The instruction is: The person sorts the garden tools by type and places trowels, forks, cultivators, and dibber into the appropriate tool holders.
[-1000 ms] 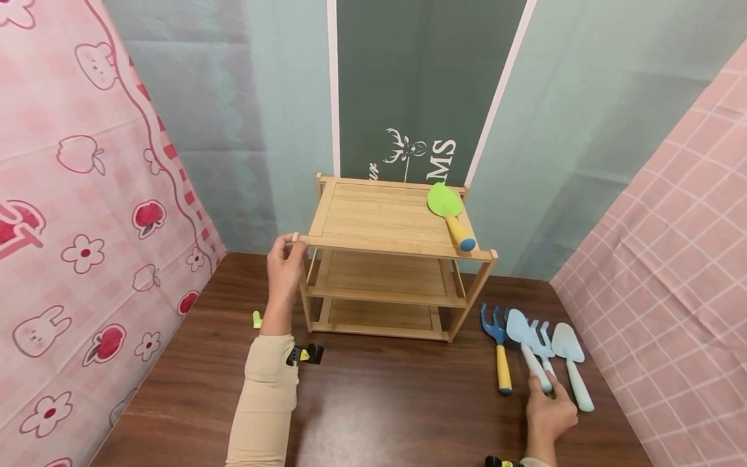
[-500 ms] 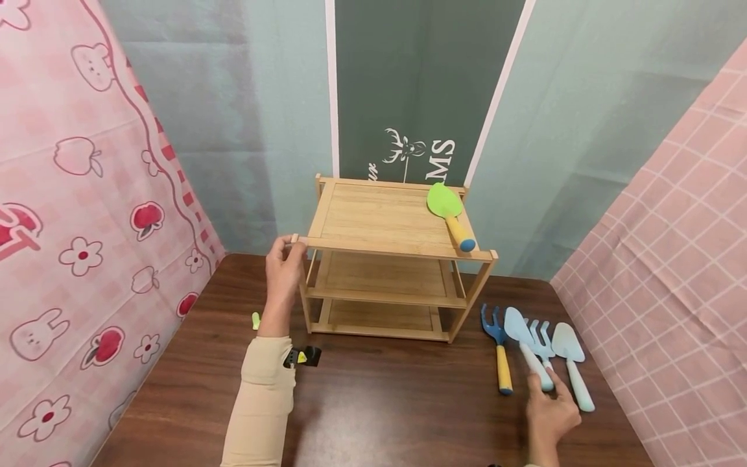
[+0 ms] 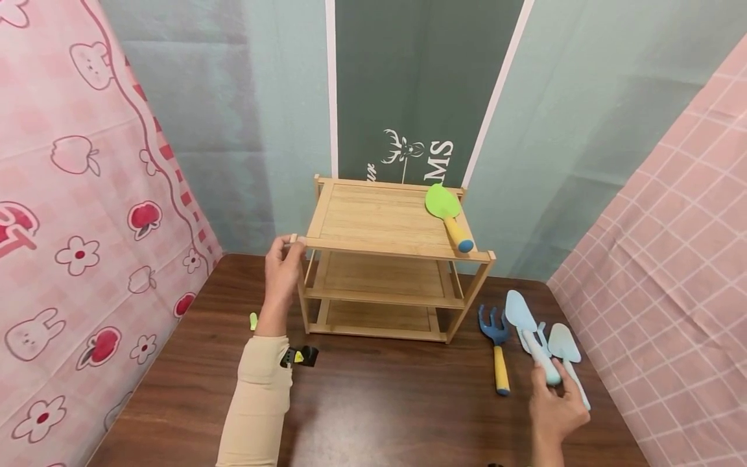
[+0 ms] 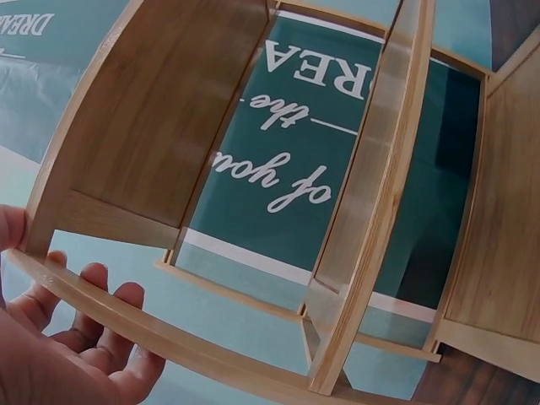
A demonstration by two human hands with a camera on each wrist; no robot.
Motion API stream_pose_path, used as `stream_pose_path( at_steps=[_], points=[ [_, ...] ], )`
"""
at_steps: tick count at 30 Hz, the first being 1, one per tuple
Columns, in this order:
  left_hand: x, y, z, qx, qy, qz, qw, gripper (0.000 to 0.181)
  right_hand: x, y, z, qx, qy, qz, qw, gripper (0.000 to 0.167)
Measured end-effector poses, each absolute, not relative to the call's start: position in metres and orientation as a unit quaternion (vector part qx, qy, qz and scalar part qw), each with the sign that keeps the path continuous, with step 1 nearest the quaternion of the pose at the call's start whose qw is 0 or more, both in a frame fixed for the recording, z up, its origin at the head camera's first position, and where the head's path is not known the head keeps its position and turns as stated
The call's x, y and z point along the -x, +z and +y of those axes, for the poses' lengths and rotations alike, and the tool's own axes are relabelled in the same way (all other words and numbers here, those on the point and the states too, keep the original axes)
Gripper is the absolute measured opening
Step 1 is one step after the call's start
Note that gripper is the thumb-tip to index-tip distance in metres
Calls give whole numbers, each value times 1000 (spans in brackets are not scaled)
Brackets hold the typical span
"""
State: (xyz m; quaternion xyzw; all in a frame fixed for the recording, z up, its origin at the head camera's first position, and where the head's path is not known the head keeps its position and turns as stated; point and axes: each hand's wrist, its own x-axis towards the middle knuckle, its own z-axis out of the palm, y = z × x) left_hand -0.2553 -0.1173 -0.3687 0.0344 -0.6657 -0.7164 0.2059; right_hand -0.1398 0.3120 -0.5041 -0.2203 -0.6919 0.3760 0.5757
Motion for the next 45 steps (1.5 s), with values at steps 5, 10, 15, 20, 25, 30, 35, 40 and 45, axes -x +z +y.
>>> stream_pose_path(
  at_steps=[5,10,15,20,25,30,35,40,45],
  points=[
    [257,-375,-120,-22,-709,-672,213,29,136,-484,309,219,385,-690,572,20],
    [255,-376,-119,-14,-708,-672,216,31,135,-467,305,223,406,-678,571,21],
    [255,-374,-117,-15,-715,-663,219,30,135,-450,300,195,394,-685,581,19],
    [257,-372,-114,-20,-719,-654,233,27,137,-432,293,175,423,-675,579,20],
    [257,-371,-113,-26,-725,-646,237,25,141,-422,291,150,466,-656,575,22],
    [246,-361,-110,-32,-723,-648,236,24,142,-413,286,130,484,-650,571,23],
    [235,-352,-104,-33,-713,-654,250,25,144,-404,280,106,508,-635,572,25],
    [234,-353,-103,-34,-716,-650,254,25,147,-395,274,61,526,-608,591,25],
    [235,-354,-103,-36,-714,-651,255,26,149,-386,267,23,510,-603,613,25]
  ],
)
